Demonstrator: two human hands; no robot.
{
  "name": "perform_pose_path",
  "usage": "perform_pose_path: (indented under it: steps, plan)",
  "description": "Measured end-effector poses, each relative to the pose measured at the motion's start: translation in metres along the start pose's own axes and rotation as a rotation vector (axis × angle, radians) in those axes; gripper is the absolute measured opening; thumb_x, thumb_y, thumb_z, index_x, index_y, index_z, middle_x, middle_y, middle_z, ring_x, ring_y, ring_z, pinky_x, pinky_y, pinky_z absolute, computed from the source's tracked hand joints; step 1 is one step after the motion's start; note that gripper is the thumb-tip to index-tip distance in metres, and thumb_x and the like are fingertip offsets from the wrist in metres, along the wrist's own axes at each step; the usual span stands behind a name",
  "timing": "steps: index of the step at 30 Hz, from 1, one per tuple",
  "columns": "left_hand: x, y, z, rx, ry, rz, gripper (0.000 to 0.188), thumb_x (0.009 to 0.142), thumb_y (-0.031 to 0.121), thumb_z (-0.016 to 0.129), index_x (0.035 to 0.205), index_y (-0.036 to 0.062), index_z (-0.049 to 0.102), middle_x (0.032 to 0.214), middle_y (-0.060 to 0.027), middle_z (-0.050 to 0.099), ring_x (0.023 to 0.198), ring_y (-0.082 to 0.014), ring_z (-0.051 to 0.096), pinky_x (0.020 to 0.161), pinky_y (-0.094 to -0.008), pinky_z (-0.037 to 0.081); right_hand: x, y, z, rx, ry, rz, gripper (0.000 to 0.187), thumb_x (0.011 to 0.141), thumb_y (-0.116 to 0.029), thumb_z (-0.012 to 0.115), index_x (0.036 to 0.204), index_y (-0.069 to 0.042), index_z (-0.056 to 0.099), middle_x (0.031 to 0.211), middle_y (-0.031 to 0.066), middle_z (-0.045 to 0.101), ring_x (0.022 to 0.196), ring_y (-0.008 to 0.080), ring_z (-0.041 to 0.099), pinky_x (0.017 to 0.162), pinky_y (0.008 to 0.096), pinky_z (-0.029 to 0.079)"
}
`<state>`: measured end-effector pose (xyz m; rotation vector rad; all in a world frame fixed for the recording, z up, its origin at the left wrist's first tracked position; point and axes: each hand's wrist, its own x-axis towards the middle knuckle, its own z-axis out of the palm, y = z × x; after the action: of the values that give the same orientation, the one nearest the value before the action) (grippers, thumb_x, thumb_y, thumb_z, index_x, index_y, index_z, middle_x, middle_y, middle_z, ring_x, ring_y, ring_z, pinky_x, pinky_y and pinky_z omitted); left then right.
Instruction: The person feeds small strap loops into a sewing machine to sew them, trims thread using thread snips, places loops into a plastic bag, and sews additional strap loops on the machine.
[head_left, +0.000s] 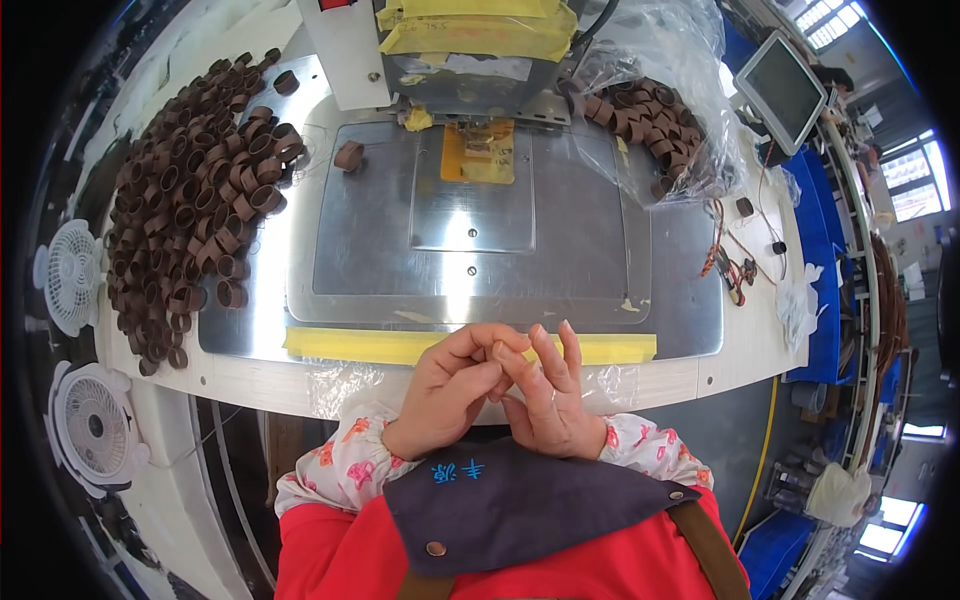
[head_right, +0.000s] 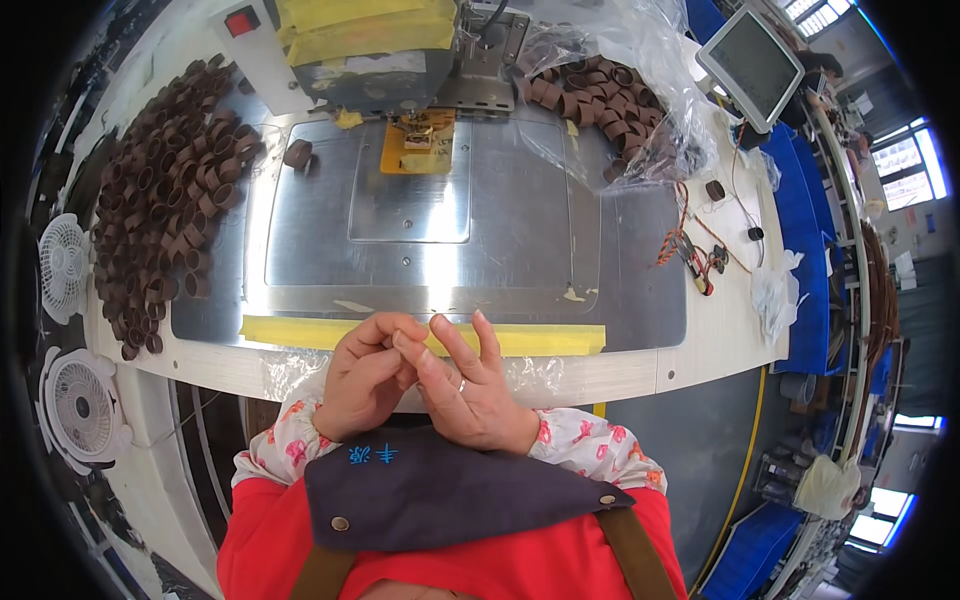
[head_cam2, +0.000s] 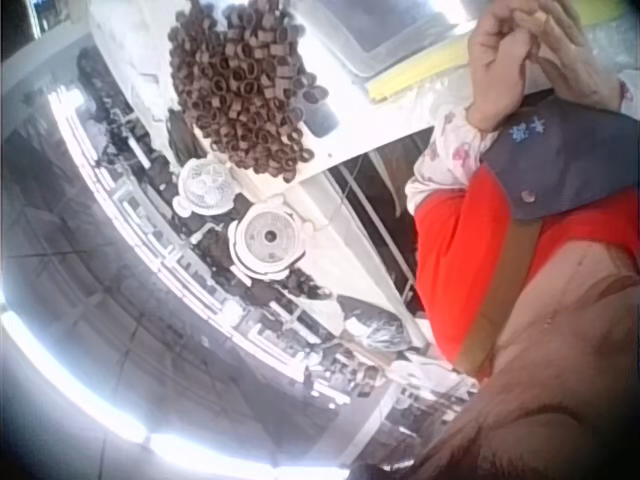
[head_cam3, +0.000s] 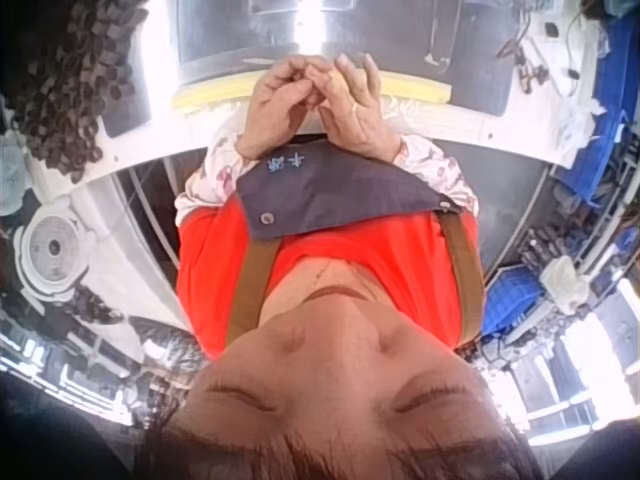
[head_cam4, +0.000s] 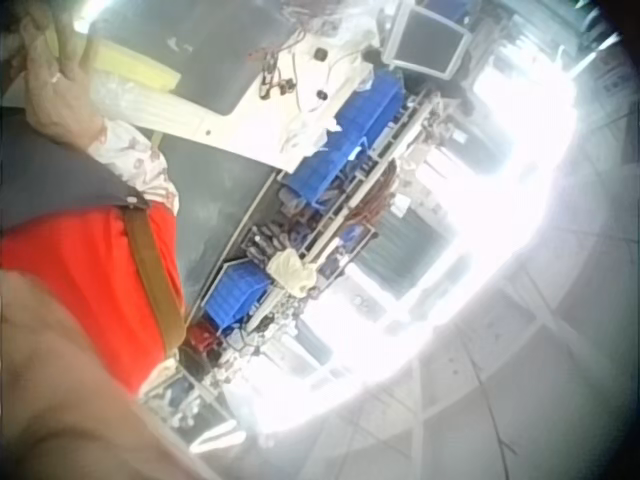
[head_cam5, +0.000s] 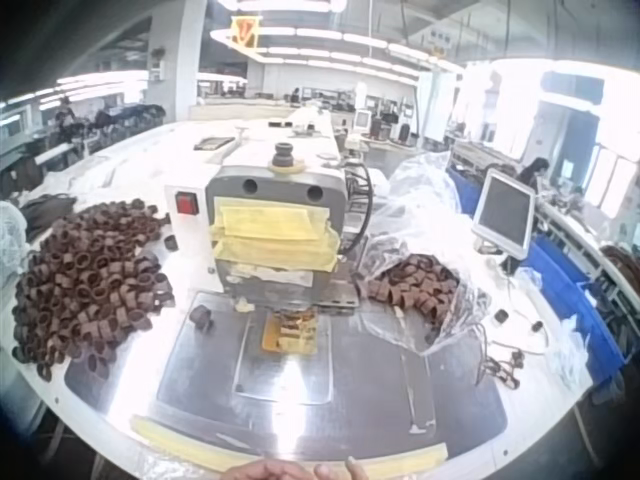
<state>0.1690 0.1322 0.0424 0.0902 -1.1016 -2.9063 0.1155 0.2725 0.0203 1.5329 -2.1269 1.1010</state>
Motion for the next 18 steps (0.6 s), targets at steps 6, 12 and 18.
perform_pose_path:
  steps: [6, 12, 18]
  plan:
    - [0.009, -0.003, -0.002, 0.032, -0.047, -0.027, 0.026, 0.086, 0.0, 0.043, 0.111, -0.0022, 0.051, 0.084, -0.0026, 0.055, 0.07, -0.0071, 0.046, 0.064, -0.021, 0.039, 0.009, 0.005, -0.014, 0.236, -0.023, 0.1, 0.054, 0.072, 0.008, 0.054, 0.124, 0.003, 0.039, 0.114, 0.0141, 0.057, 0.115, 0.031, 0.048, 0.099, 0.0499, 0.03]
    - [0.005, -0.01, -0.005, 0.556, 0.081, 0.032, 0.026, 0.084, 0.0, 0.048, 0.11, -0.0021, 0.053, 0.083, -0.0054, 0.058, 0.072, -0.0094, 0.051, 0.068, -0.0229, 0.043, 0.01, 0.087, -0.09, -0.326, 0.185, 0.218, 0.037, 0.067, 0.002, 0.062, 0.104, -0.001, 0.058, 0.093, 0.0123, 0.061, 0.083, 0.0289, 0.058, 0.075, 0.0375, 0.044]
    - [0.011, -0.024, -0.008, 0.947, -0.049, 0.088, 0.017, 0.081, 0.004, 0.057, 0.097, -0.0002, 0.061, 0.078, -0.0065, 0.062, 0.067, -0.0115, 0.056, 0.064, -0.0233, 0.045, -0.053, 0.173, -0.174, -0.827, -0.04, 0.657, 0.032, 0.072, 0.0, 0.059, 0.103, -0.005, 0.057, 0.091, 0.0136, 0.061, 0.086, 0.0314, 0.057, 0.077, 0.0396, 0.043]
